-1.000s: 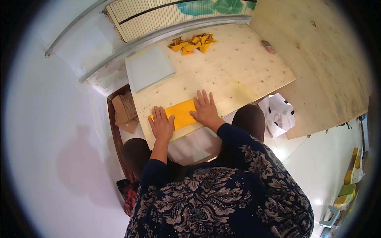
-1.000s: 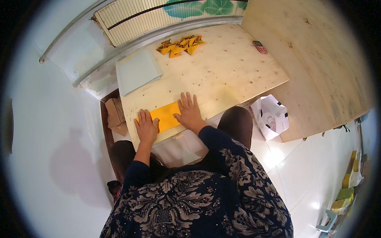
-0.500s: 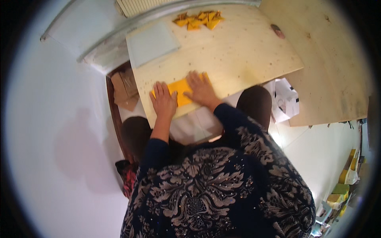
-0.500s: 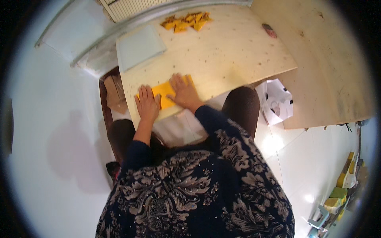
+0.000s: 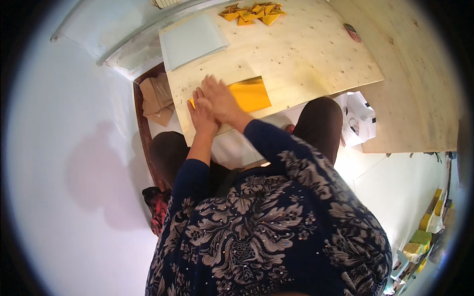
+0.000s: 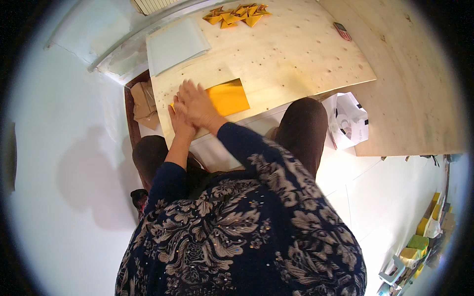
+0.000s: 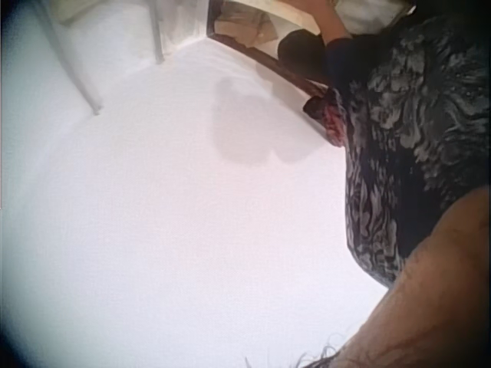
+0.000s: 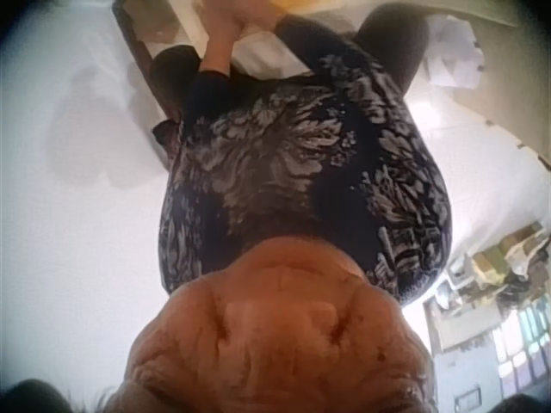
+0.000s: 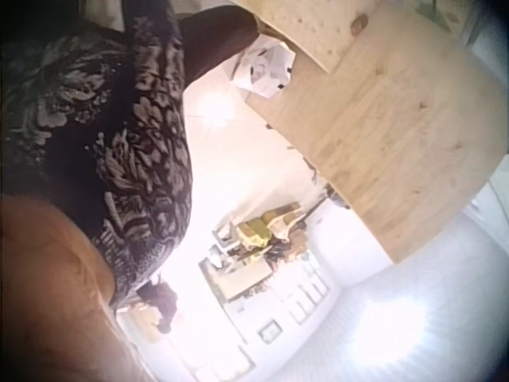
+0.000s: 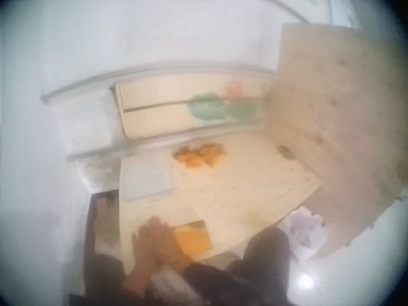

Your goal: The person folds a sheet of gold-colored paper into a triangular shape by hand on a wooden table. They repeat the folding steps and place the finished pieces with others on the table.

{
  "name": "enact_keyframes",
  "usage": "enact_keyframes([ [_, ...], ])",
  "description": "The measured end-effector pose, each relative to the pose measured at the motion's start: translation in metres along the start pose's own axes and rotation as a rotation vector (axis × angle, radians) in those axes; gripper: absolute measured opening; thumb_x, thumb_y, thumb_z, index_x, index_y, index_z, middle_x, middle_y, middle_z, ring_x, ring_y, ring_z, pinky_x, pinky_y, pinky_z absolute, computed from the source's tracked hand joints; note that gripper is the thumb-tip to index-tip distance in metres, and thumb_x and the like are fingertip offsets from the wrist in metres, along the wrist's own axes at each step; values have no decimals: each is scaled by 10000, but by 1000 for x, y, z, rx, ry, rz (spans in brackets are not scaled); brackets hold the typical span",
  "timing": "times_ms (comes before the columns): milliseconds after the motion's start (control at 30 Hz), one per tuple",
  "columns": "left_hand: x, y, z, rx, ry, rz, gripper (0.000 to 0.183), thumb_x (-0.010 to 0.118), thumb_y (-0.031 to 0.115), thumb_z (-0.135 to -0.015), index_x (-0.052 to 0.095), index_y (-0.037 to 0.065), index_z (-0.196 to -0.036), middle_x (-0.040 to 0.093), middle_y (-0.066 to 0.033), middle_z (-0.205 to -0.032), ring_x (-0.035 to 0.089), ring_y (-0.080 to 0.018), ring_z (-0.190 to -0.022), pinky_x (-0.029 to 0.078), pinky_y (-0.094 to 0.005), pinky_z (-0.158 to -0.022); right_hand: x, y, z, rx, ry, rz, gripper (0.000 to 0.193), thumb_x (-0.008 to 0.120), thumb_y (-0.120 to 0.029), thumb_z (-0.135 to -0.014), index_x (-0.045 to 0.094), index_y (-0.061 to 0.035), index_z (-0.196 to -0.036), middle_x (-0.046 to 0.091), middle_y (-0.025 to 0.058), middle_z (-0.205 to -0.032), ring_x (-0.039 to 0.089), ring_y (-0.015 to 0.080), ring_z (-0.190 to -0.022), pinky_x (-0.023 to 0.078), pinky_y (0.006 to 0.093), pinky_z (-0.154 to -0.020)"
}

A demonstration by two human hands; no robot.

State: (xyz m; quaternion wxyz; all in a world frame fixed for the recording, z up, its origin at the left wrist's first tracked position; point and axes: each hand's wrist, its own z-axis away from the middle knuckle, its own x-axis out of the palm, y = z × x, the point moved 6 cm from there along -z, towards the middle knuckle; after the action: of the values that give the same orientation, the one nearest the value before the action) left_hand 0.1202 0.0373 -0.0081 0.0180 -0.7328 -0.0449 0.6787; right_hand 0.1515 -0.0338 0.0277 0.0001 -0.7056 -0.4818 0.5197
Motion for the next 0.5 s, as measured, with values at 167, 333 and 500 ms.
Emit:
enact_keyframes([
  [167,2,-2,-2,-46,30,105,690,457,398,-947,258,46,-1506,216,-154,-1576,150,-287,-1471,54,-494,-1182,12,32,24,20,-147,178,604,473,-418,-949,451,11,-1373,379,221,-1477,305,357,-1405,195,491,-1154],
  [333,7,-2,-4,-99,28,269,669,419,429,-971,268,55,-1505,202,-147,-1584,138,-282,-1474,33,-486,-1185,-43,78,56,9,-121,427,648,497,-464,-928,425,-34,-1406,354,172,-1507,290,311,-1421,197,490,-1155],
  [500,-1,-3,-2,-110,-14,280,673,393,458,-980,264,62,-1509,178,-144,-1593,118,-276,-1480,13,-482,-1185,-62,85,61,5,-214,476,645,498,-464,-930,417,-32,-1401,353,176,-1502,287,324,-1419,206,503,-1150],
])
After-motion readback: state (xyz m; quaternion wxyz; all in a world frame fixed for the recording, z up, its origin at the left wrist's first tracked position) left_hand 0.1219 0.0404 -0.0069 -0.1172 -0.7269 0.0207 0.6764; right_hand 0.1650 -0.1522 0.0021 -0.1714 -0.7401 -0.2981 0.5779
